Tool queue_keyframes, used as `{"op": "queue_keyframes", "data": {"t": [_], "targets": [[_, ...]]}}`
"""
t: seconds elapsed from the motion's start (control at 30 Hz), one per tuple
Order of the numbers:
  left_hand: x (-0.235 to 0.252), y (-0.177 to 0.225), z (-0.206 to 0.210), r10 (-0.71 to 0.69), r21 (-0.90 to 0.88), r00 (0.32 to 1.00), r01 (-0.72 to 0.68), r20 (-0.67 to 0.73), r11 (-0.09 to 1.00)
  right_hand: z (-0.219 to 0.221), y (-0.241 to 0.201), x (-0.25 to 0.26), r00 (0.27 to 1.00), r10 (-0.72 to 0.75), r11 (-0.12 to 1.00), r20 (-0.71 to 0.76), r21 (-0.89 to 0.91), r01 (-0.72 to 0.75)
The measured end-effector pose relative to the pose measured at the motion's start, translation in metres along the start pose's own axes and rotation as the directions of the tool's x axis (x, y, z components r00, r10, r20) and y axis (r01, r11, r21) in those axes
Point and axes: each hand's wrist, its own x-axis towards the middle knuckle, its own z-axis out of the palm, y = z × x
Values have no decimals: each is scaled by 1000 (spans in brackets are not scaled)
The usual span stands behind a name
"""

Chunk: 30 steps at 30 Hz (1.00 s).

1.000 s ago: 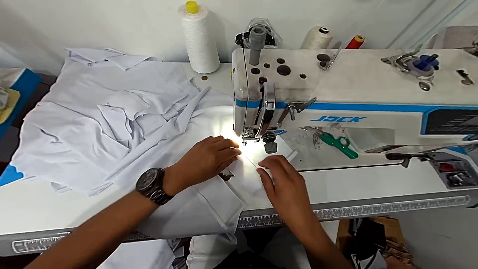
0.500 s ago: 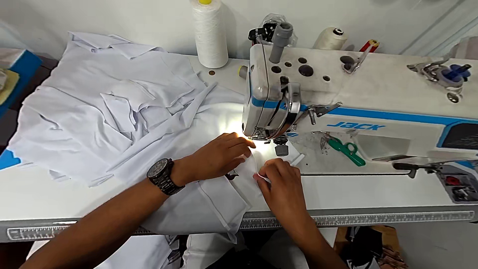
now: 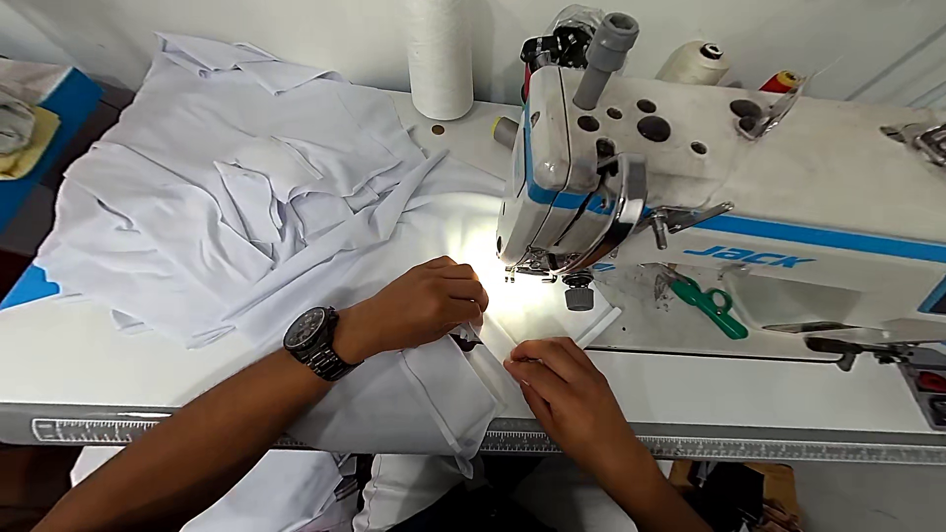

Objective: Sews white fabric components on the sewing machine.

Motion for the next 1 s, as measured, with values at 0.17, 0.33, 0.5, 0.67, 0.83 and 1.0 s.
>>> {"op": "queue_keyframes", "data": {"t": [0.17, 0.33, 0.5, 0.67, 0.83, 1.0], "targets": [[-2, -3, 4, -8, 1, 1000, 8, -27, 1000, 1, 0, -1, 1000, -8, 1000, 0, 11, 8], [-2, -1, 4, -18, 11, 999, 18, -30, 1000, 2, 0, -3, 1000, -21, 1000, -5, -7, 21], [-2, 10, -3, 44, 142, 998, -50, 51, 989, 0, -1, -2, 998, -59, 995, 30, -72, 61], [-26, 58, 1, -353, 252, 927, 315, 126, 915, -10, 3, -13, 978, -72, 992, 196, -88, 91], [-27, 26, 14, -385, 180, 913, 360, 131, 915, -5, -2, -9, 980, 74, 979, 185, -199, -36], [7, -24, 4, -200, 151, 965, 174, 170, 973, 9, -11, 8, 957, 280, 928, 79, -279, -248]]}}
